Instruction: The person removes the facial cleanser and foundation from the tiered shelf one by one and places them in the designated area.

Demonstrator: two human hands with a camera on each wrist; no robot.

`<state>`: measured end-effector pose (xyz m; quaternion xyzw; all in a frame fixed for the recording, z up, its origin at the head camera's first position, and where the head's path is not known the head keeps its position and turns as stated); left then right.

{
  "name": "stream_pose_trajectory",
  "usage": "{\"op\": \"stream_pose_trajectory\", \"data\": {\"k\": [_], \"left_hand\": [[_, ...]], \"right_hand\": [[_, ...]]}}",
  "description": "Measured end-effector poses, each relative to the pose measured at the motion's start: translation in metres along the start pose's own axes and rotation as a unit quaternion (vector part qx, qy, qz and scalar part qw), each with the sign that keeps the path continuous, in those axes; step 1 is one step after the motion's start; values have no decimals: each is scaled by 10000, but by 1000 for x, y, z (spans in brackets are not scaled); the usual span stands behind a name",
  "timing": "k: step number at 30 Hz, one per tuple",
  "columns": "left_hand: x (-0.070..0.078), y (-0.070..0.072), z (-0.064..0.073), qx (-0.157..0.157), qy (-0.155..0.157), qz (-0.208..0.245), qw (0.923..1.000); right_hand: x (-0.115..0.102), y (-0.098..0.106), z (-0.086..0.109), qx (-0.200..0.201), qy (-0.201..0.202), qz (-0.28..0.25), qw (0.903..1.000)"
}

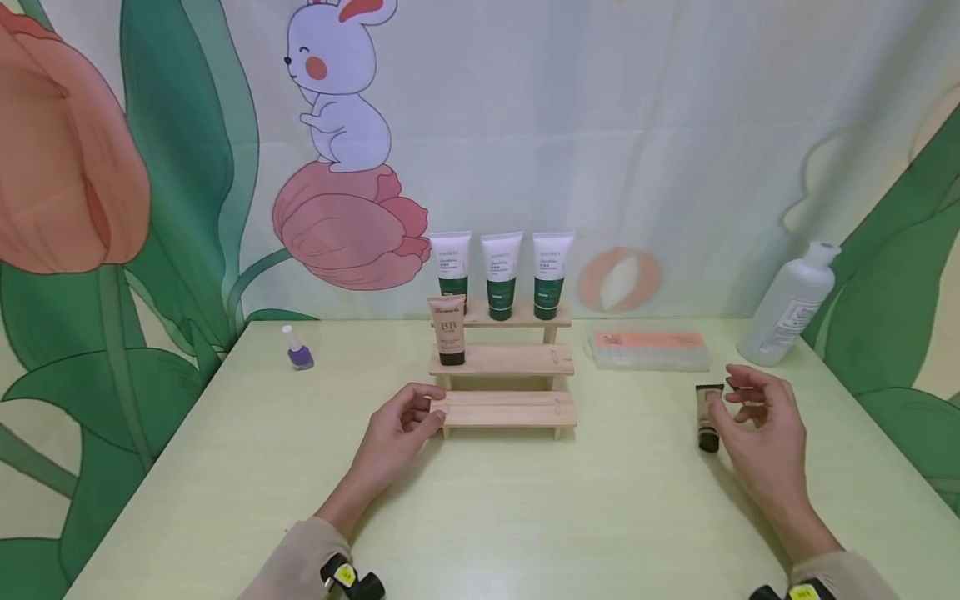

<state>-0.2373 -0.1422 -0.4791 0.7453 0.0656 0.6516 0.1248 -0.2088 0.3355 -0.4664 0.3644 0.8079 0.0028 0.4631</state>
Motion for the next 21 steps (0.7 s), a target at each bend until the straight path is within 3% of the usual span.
{"op": "stream_pose_trajectory", "data": {"k": [10,16,21], "left_hand": [[-4,1,-2,10,-19,-29,10000],[-4,1,-1,-1,-31,-20,10000],[-3,1,-1,8,-15,-25,10000]], "right_hand": [[-32,-30,-5,-472,302,-959,9938],[-66,-56,-10,-882,618,-1791,9779],[-95,-78,-16,-1212,806,-2048,9679]]}}
Point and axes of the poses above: each hand's wrist, its own z-axis away from the middle knuckle, its own y-axis out of the back of the hand, x = y × z, the point moved 1 cm from there along -z, towards the middle knuckle, and after that the axes turned 3 degrees about z, right-handed, at the moved point
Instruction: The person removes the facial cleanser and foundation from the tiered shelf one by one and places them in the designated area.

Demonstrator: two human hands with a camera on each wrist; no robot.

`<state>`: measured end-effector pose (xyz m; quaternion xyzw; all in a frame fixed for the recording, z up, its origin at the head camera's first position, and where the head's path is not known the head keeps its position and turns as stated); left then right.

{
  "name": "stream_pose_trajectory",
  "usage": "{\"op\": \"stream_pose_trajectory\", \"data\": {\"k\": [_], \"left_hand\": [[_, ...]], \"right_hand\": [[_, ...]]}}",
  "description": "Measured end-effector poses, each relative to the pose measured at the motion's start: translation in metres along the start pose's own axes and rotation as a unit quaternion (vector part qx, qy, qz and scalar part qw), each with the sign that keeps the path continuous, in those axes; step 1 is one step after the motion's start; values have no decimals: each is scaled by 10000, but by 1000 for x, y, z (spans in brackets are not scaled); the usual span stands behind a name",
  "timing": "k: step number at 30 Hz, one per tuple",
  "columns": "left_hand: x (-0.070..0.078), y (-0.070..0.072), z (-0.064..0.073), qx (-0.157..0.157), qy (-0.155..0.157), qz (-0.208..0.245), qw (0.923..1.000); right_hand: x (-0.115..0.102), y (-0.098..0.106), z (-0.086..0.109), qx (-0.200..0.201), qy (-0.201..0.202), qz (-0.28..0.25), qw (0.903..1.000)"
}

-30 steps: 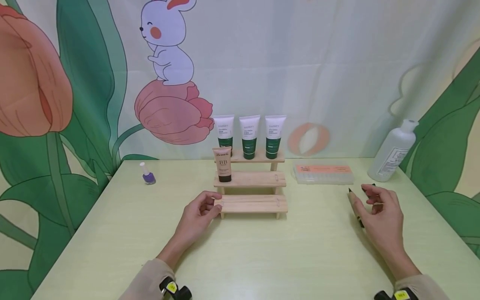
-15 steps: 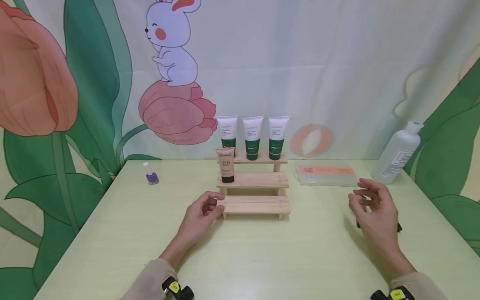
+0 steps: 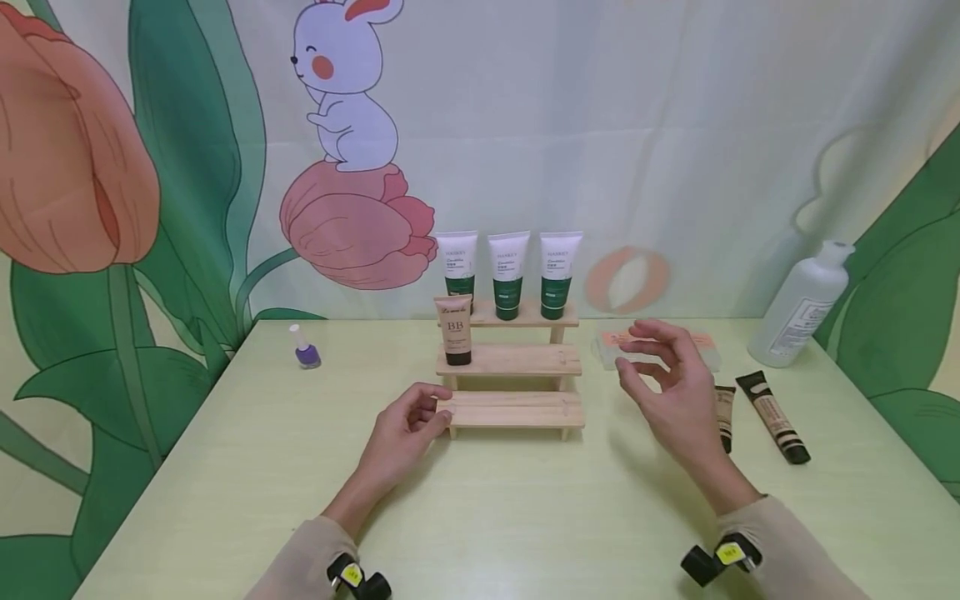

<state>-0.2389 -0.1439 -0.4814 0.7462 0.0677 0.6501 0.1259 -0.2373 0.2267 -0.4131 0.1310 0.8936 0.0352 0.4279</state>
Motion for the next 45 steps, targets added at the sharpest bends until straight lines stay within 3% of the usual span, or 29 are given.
{"op": "stream_pose_trajectory", "data": {"k": [7,14,23,34,45], "left_hand": [[-1,1,1,48,67,-67,9999],[-1,1,1,25,47,-91,9999],[-1,0,-3,-57,-157,25,9999],[-2,2,-1,-88,-77,29,9999],[-2,2,-1,-58,-126,-34,9999]], "right_hand": [[-12,-43,-13,-487,-20,-274,9984],[-21,-85,-21,-942,-147,-215,9952],[-25,-125,-32,-1099,-443,-701,9905],[-19,-164,-37,-1286,-634,-1037,9842],[-22,-182,-40,-1379,-654,-978,9834]]}}
Point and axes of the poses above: each hand's wrist, its own z-axis away from the middle knuckle, its own y-axis out of the back of the hand, x = y × z, the point moved 1 cm from there along -z, towards the middle knuckle, and after that the axes turned 3 degrees about z, right-handed, at the moved point
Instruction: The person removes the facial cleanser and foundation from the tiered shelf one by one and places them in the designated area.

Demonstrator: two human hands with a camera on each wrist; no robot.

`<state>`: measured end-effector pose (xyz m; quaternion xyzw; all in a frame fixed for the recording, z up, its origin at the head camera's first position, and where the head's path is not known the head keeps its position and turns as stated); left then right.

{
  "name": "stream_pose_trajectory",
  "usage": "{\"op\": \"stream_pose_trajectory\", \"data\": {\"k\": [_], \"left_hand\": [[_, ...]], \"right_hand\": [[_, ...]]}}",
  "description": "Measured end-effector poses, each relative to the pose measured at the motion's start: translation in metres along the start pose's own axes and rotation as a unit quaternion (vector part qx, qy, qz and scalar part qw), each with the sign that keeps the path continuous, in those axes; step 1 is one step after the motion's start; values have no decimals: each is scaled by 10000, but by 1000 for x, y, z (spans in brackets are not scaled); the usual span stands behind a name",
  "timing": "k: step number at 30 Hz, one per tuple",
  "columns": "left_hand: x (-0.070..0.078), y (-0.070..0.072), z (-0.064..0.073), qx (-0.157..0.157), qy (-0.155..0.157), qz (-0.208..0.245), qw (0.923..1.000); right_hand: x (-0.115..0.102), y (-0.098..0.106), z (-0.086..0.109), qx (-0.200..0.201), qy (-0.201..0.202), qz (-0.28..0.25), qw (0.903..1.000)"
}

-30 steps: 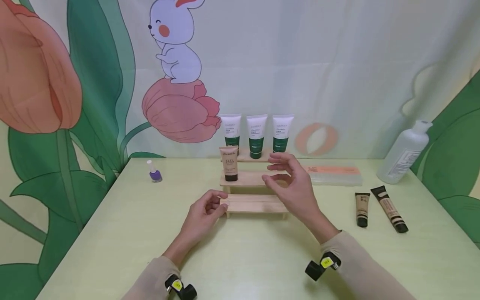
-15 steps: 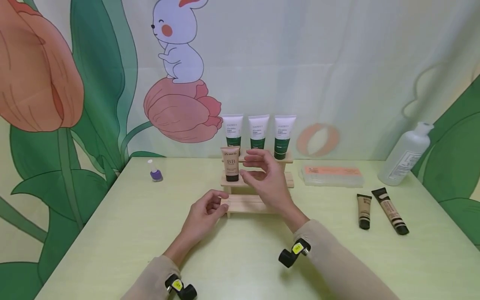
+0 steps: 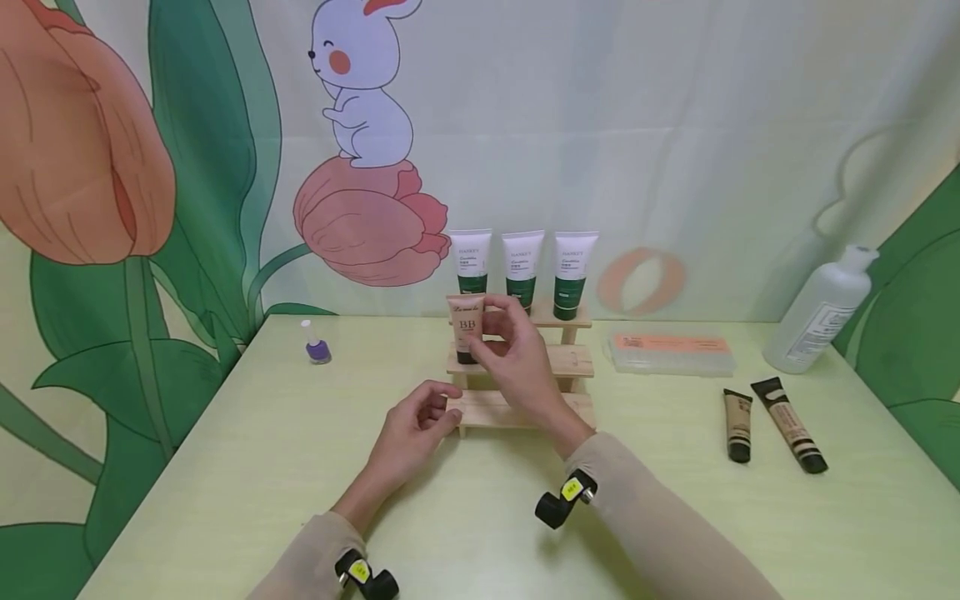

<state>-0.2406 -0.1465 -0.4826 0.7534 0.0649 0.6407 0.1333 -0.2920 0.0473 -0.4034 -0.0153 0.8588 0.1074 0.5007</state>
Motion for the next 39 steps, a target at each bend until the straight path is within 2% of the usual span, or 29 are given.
{"op": "stream_pose_trajectory", "data": {"k": [9,17,26,39], "left_hand": [[1,0,1,-20,30,17,10000],[0,0,1,-40,15,70,10000],[1,0,1,9,35,9,10000],[2,-2,2,17,25,1,10000]], "right_hand": [[-3,-1,2,1,49,95,9999],[-15,11,8,119,31,347,9993],[-25,42,16,380,145,405,9984],[-37,101,25,858,454,441,9943]]}}
Point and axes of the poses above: each hand's wrist, its own z-axis away from the middle knuckle, its own y-axis out of the back of the hand, x = y × z, the point moved 1 cm from there along -z, towards the middle knuckle, and after that the axes turned 3 degrees about z, right-handed, at the moved point
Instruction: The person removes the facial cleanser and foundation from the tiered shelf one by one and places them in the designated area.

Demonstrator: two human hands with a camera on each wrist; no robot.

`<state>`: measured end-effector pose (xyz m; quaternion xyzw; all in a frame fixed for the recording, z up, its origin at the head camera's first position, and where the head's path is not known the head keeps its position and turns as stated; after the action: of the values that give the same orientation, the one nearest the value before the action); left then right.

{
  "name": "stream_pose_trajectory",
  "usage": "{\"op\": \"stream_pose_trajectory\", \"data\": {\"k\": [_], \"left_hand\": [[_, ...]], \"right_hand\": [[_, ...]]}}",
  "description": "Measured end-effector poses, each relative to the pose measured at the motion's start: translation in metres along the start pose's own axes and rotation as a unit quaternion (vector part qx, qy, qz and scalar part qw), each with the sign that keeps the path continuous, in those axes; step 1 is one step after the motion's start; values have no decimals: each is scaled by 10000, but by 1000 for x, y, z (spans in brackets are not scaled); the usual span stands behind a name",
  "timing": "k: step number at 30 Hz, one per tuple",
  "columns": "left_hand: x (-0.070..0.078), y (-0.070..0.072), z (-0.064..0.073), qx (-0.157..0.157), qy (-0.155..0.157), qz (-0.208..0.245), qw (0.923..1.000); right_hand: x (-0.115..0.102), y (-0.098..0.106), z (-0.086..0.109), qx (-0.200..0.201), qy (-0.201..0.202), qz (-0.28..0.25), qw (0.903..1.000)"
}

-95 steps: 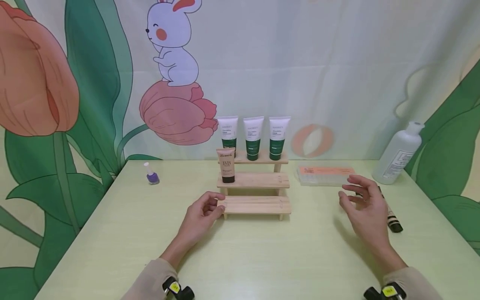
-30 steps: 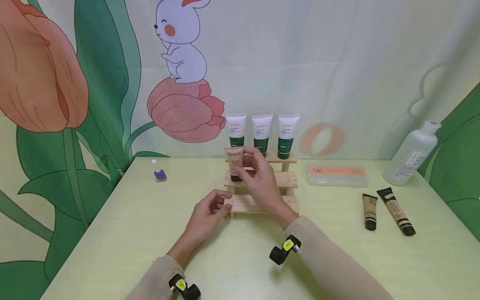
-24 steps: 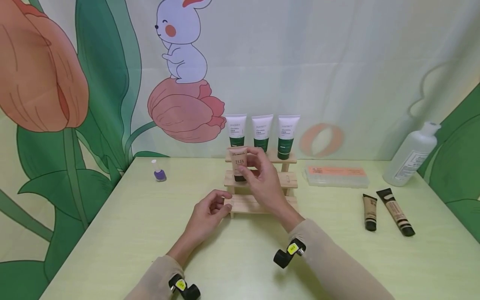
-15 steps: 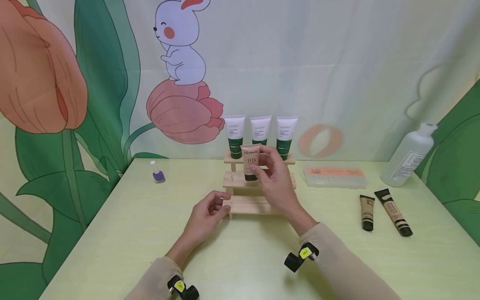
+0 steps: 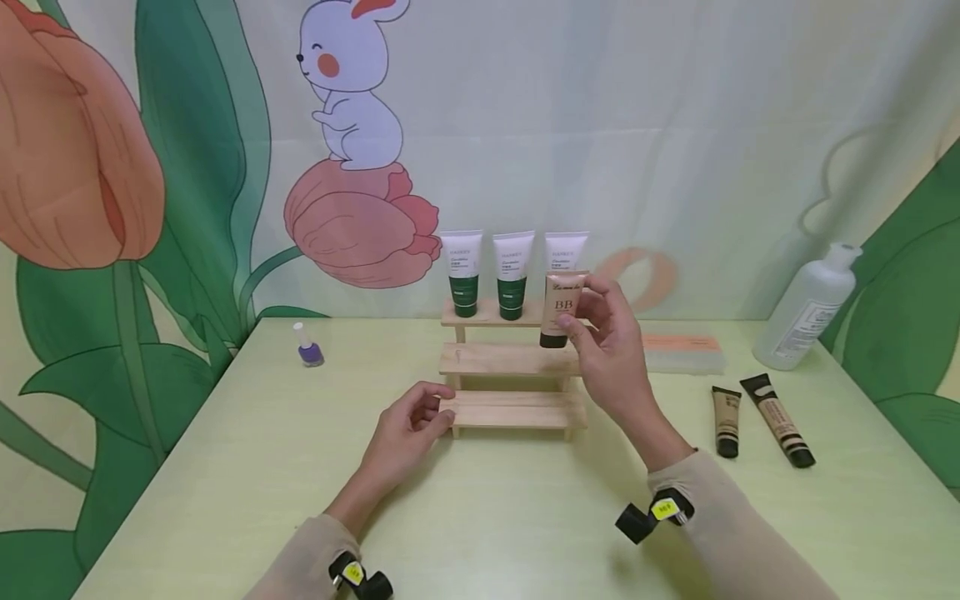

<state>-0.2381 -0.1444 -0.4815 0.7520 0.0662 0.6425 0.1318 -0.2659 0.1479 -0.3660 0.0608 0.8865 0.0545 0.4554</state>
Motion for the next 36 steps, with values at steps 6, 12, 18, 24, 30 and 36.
{"op": "stream_pose_trajectory", "data": {"k": [6,12,18,24,30,36], "left_hand": [[0,0,0,1,0,24,10000],[1,-1,0,14,-3,49,10000],[0,-1,0,1,-31,31,10000],[0,-1,-1,6,-29,0,10000],[0,-1,-2,29,-25,-53,10000],[0,-1,-1,49,15,-74,10000]], "right_hand": [[1,26,1,269,-100,296,9991],[3,53,6,552,-81,540,9970],[7,79,16,848,-47,702,9939],[15,101,30,1023,-200,1012,9894],[26,113,44,1128,-403,1214,9854],[43,114,60,1172,-636,1396,9812]]}}
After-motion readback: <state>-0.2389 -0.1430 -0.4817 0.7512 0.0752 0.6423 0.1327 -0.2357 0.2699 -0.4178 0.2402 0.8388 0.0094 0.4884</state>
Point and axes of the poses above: each hand's wrist, its own z-axis away from the middle knuckle, its own y-axis out of the back of the hand, x = y × z, the point moved 1 cm from there along -z, towards the middle knuckle, and after that the axes turned 3 degrees about z, right-handed, at the moved point
